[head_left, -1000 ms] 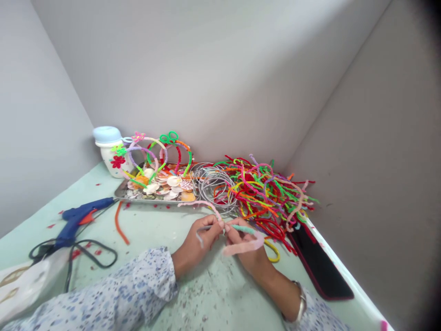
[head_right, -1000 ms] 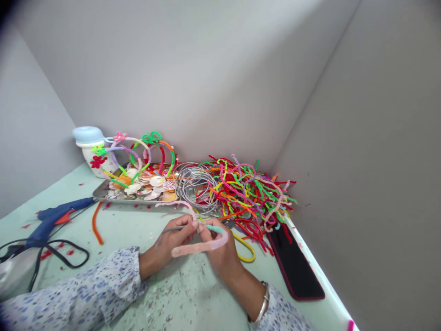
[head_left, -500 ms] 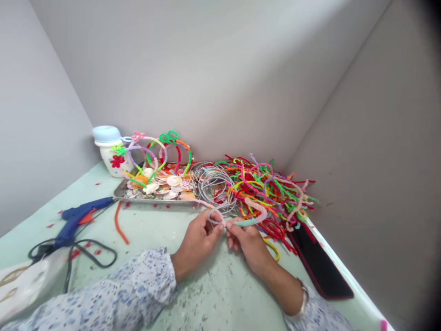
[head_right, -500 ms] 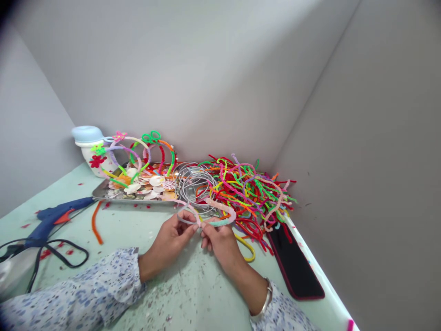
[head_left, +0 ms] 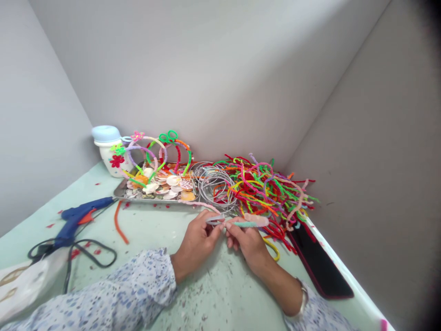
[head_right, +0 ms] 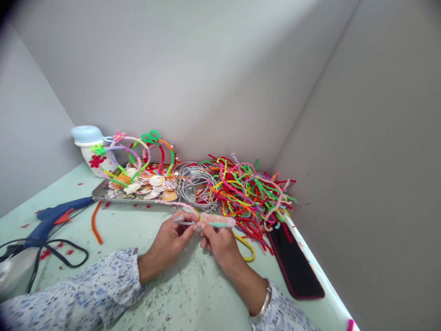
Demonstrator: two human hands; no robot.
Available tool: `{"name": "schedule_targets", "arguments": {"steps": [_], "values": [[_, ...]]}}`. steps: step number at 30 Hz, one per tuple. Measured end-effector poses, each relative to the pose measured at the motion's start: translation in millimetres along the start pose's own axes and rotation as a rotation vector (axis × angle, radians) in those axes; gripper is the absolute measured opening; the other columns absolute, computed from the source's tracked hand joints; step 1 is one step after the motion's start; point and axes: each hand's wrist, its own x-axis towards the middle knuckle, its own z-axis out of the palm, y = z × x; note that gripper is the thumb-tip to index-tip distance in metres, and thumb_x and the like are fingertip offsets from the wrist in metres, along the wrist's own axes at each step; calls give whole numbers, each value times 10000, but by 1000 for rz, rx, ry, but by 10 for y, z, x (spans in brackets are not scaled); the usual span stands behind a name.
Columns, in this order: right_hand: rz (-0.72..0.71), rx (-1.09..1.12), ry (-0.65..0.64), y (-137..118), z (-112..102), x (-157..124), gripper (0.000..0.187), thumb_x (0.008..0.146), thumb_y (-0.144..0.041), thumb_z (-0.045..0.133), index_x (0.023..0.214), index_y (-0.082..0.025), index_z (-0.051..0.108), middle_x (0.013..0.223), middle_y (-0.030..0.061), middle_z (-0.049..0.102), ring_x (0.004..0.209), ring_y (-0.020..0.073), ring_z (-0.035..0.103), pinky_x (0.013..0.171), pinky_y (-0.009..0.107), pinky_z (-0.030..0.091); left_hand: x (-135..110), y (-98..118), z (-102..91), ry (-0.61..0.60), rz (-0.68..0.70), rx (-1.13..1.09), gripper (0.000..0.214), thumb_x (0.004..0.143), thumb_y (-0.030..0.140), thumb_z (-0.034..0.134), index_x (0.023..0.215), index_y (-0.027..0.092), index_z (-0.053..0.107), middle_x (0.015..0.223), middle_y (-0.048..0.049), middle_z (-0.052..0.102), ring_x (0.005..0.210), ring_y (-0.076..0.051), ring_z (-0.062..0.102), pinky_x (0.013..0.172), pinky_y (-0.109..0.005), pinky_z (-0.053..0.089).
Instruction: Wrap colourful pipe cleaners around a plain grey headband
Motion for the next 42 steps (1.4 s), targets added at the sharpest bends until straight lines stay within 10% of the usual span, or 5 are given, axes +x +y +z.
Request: {"name": "schedule_targets", "arguments": {"steps": [42], "values": [[-198,-67,79,21,15,-28,225,832,-375,554,731,-178,593,497,-44,546,441,105,494,433,202,369,9,3,6,113,141,139,148,844,209,541,925,199,665,931,-50,619,871,-166,571,721,-255,447]]}}
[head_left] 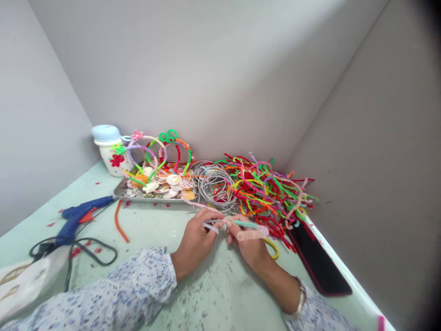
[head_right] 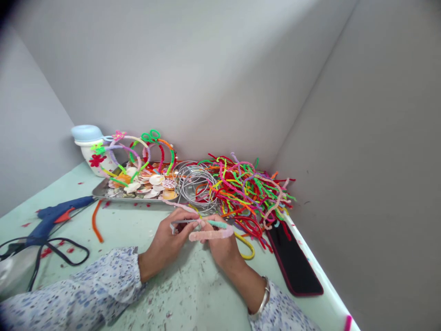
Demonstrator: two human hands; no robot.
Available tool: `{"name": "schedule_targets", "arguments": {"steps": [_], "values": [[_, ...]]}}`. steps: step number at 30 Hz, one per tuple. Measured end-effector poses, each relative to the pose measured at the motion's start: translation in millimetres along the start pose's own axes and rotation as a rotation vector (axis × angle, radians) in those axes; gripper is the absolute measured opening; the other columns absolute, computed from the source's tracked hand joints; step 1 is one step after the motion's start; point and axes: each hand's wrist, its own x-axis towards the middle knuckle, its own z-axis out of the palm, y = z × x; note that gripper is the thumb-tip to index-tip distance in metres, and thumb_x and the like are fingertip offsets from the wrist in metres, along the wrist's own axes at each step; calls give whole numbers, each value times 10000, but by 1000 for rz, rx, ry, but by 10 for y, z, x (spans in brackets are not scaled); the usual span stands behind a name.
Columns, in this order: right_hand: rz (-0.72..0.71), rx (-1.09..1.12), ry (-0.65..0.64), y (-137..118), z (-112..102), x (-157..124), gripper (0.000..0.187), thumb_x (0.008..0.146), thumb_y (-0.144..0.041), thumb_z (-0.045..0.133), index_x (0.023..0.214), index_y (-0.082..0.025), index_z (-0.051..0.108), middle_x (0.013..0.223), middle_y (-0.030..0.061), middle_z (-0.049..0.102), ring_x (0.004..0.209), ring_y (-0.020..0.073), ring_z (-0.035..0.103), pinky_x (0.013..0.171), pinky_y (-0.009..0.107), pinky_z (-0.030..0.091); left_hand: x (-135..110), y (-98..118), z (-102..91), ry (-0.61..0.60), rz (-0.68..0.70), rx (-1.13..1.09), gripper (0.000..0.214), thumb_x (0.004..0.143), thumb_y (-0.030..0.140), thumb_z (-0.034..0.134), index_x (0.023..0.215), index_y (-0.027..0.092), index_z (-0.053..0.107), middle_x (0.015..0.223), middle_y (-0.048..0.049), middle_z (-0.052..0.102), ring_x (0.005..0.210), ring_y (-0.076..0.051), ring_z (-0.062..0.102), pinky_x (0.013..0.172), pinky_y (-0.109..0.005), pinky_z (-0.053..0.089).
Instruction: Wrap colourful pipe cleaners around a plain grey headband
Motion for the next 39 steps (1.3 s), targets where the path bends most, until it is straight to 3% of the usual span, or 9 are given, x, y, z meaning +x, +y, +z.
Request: {"name": "schedule_targets", "arguments": {"steps": [11,24,39], "values": [[-43,5,-23,88,-4,22,272,853,-420,524,756,-173,585,523,-38,526,466,105,465,455,213,357,12,28,-15,-50,-80,36,151,859,231,511,859,190,656,837,-33,605,801,-155,573,675,-239,427],[7,-7,12,82,23,28,244,836,-409,546,763,-179,586,497,-42,528,433,100,469,414,200,344,18,15,-7,-49,-111,21,167,857,287,515,886,197,653,850,-38,604,812,-165,577,704,-253,436],[-42,-11,-26,60,-8,16,197,844,-354,529,762,-177,555,509,-46,516,466,115,469,458,218,349,36,5,-18,-127,-177,-45,193,838,315,518,852,171,645,839,-55,667,814,-193,600,705,-275,442]]}}
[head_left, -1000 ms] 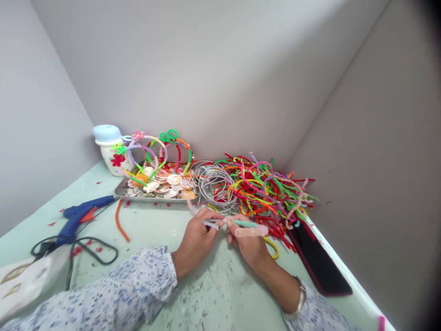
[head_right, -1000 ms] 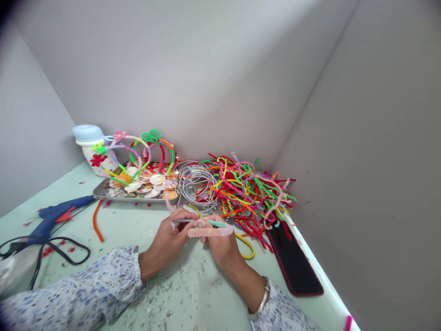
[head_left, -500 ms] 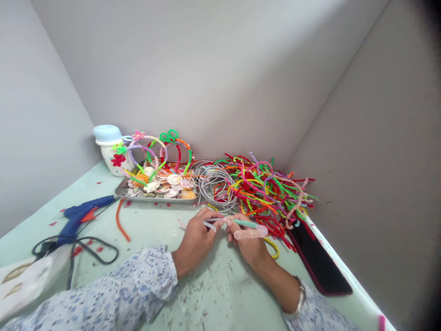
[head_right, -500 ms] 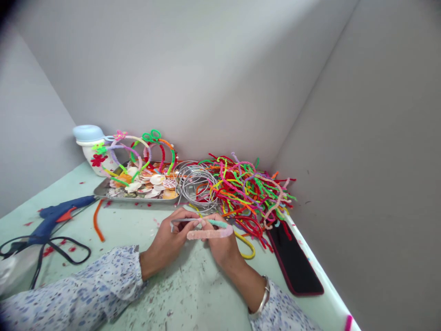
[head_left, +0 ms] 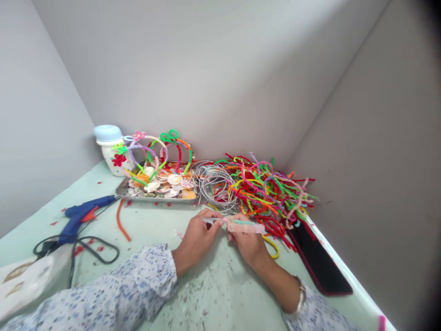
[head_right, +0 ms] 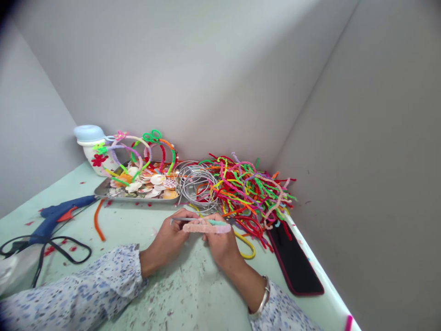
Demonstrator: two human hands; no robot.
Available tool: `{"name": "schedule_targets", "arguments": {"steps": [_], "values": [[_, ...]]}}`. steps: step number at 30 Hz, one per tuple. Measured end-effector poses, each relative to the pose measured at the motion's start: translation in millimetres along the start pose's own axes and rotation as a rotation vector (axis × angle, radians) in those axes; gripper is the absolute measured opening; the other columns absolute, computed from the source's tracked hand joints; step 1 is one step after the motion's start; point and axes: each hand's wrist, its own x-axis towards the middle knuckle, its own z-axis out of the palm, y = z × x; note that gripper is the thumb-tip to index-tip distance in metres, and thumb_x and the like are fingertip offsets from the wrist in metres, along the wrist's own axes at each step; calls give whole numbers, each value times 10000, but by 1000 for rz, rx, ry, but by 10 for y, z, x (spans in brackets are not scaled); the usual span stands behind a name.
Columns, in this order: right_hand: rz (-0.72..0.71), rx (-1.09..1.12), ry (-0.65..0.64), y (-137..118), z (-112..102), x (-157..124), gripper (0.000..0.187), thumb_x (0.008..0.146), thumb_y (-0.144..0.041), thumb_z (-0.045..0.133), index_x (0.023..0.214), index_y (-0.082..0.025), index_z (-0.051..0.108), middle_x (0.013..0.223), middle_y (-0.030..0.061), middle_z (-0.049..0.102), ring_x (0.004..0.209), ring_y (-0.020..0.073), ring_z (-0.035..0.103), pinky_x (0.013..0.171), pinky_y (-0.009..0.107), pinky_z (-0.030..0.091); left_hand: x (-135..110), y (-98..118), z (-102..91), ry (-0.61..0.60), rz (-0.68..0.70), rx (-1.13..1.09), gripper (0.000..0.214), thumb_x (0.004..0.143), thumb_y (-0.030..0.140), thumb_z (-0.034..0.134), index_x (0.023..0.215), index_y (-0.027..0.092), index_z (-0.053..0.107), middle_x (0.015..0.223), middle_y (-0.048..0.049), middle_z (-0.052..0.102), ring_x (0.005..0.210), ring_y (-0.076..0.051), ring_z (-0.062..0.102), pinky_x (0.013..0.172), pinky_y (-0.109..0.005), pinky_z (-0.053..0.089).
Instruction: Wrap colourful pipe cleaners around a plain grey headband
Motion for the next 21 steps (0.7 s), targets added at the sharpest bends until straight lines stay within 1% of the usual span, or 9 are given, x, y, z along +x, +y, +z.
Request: {"name": "schedule_targets", "arguments": {"steps": [4,9,14,17,21], "values": [[-3,13,2,12,3,1,192,847,-360,519,789,-181,561,507,-48,507,469,122,464,462,223,352,2,14,-6,-7,-1,-24,210,840,314,509,864,161,652,827,-54,664,793,-189,592,682,-268,436],[-27,-60,-10,18,-14,-1,135,836,-294,526,774,-184,576,533,-40,535,483,129,495,482,229,370,7,10,-21,-23,-7,-12,178,815,277,522,801,151,647,713,-18,623,635,-142,533,580,-235,393],[-59,-105,-21,-8,-26,-17,137,850,-287,507,778,-191,573,545,-43,533,496,135,515,497,232,386,6,5,-12,-40,-63,-72,135,804,256,523,766,153,602,511,50,483,465,-95,405,482,-211,316],[-56,-111,-24,-20,-26,-18,153,852,-294,502,762,-189,568,566,-38,536,506,136,523,500,234,391,9,10,-1,-63,-115,-120,145,808,277,522,740,155,564,482,65,431,434,-82,361,446,-204,270],[-38,-115,-21,6,-27,-3,146,847,-296,509,767,-188,566,551,-40,531,498,136,520,492,234,387,11,27,4,-95,-145,-170,177,817,303,510,729,155,549,479,65,421,437,-80,346,436,-202,252]]}}
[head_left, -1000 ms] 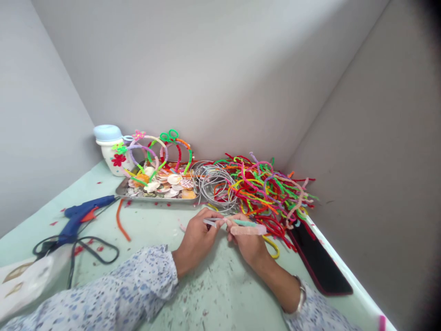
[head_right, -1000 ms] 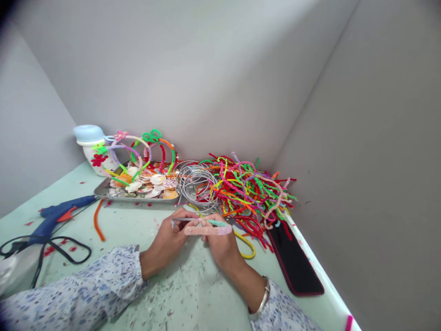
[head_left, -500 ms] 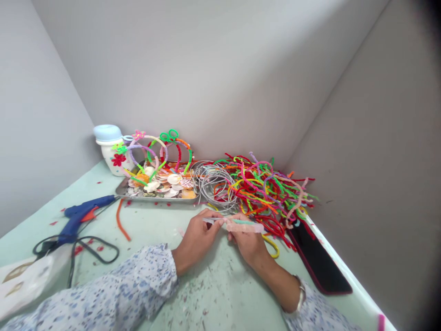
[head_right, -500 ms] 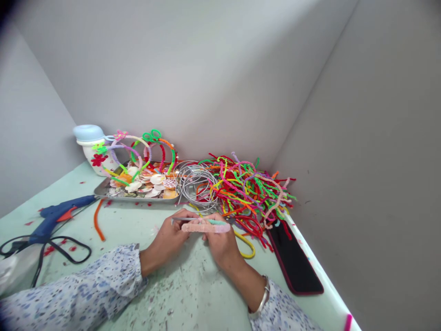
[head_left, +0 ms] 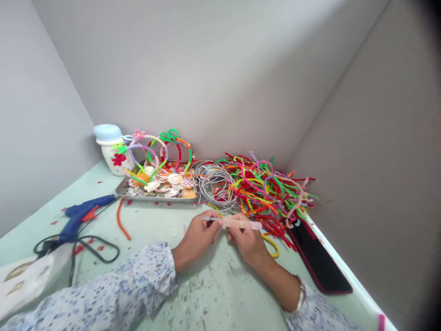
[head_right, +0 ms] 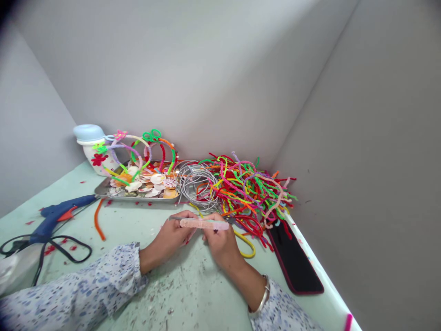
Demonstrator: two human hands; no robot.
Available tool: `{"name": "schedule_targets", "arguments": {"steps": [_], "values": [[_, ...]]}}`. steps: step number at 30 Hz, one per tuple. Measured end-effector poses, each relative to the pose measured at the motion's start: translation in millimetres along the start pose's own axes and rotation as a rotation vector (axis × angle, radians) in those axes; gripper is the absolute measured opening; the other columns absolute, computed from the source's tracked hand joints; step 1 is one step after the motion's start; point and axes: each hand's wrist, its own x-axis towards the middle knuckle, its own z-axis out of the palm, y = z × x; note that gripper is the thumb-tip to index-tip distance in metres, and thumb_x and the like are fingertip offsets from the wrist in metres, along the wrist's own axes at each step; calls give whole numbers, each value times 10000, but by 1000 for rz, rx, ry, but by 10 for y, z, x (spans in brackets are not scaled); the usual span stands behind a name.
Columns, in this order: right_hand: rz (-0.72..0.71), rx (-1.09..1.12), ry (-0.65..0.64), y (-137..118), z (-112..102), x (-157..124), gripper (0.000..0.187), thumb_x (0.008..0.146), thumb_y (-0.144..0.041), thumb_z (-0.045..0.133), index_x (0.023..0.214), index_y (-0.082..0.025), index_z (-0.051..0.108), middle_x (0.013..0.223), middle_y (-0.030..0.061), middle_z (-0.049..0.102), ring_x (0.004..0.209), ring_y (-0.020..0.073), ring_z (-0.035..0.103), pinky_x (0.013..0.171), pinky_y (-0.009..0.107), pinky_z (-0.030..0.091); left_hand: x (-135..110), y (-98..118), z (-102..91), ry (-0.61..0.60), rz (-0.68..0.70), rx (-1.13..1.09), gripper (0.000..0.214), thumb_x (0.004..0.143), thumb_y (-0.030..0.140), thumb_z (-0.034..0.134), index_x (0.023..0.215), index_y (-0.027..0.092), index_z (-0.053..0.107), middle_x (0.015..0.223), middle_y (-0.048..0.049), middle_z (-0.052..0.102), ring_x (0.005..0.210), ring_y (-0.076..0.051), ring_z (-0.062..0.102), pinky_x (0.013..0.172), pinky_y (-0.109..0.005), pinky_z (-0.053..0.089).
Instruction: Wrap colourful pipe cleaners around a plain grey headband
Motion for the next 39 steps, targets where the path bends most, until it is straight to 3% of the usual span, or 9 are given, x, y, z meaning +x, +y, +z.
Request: {"name": "schedule_targets", "arguments": {"steps": [19,26,32,39], "values": [[-55,6,-22,-35,-5,-28,152,839,-303,532,735,-196,561,565,-28,543,538,152,533,533,248,409,-27,75,-8,-54,-79,-60,244,813,359,498,655,175,522,416,68,384,355,-71,294,365,-196,206],[-99,8,56,-37,6,-10,142,836,-307,535,751,-204,583,686,10,614,640,173,568,582,263,440,-49,40,-1,-16,30,5,254,840,348,486,707,157,588,511,40,438,463,-86,376,444,-200,288],[-35,52,-11,-35,5,-19,164,856,-331,512,787,-197,576,562,-28,556,522,148,528,515,245,405,-36,33,7,-41,-38,-33,281,833,386,487,668,168,552,423,64,399,375,-73,320,398,-194,248],[-117,32,67,-29,14,-38,124,842,-297,540,791,-197,592,718,17,631,676,174,581,613,259,444,-54,99,-18,-58,-1,0,245,844,330,489,686,160,568,472,53,418,434,-80,366,443,-201,280]]}}
